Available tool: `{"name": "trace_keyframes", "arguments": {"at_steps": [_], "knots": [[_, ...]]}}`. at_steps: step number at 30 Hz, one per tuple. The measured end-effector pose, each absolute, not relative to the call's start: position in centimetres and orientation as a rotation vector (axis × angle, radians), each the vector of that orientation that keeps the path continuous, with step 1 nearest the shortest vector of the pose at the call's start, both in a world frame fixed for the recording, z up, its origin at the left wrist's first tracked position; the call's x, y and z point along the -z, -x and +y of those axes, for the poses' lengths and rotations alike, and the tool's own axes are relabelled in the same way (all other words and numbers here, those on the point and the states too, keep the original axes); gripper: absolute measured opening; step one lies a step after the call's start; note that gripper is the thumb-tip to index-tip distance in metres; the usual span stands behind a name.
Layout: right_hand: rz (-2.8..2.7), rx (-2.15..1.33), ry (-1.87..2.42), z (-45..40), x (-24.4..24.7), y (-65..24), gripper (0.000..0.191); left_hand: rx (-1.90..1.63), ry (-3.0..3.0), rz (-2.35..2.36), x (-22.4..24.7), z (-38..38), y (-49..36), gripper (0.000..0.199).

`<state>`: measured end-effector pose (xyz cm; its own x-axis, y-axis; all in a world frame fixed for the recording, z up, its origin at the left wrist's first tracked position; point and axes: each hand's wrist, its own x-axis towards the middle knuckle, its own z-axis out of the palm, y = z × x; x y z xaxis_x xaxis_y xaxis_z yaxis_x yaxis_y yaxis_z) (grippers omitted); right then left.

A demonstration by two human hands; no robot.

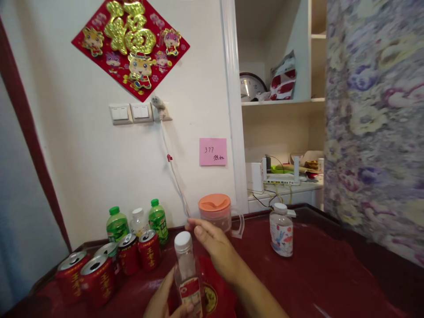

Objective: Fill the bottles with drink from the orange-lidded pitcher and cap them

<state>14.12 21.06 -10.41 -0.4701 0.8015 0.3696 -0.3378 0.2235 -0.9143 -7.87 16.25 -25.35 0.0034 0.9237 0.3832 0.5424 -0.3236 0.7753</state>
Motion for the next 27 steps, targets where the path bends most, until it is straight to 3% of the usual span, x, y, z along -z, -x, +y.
{"name": "trace_keyframes", "arguments": {"at_steps": [5, 16, 27], "knots": [[-1.564, -1.537, 0.433, 20.9, 10.7, -13.6, 0.056, -1.254, -1.923, 1.475, 25.6, 16.2, 8.0, 0.077], [-1.525, -1.211, 0.56, 20.9, 12.3, -11.5, 0.032, -1.277, -1.872, 1.547, 24.7, 15.6, 7.1, 0.073], [-1.469, -1.239, 0.547, 20.1, 12.0, -11.0, 0.036, -1.297, -1.738, 1.527, 24.0, 15.5, 6.1, 0.077]]}}
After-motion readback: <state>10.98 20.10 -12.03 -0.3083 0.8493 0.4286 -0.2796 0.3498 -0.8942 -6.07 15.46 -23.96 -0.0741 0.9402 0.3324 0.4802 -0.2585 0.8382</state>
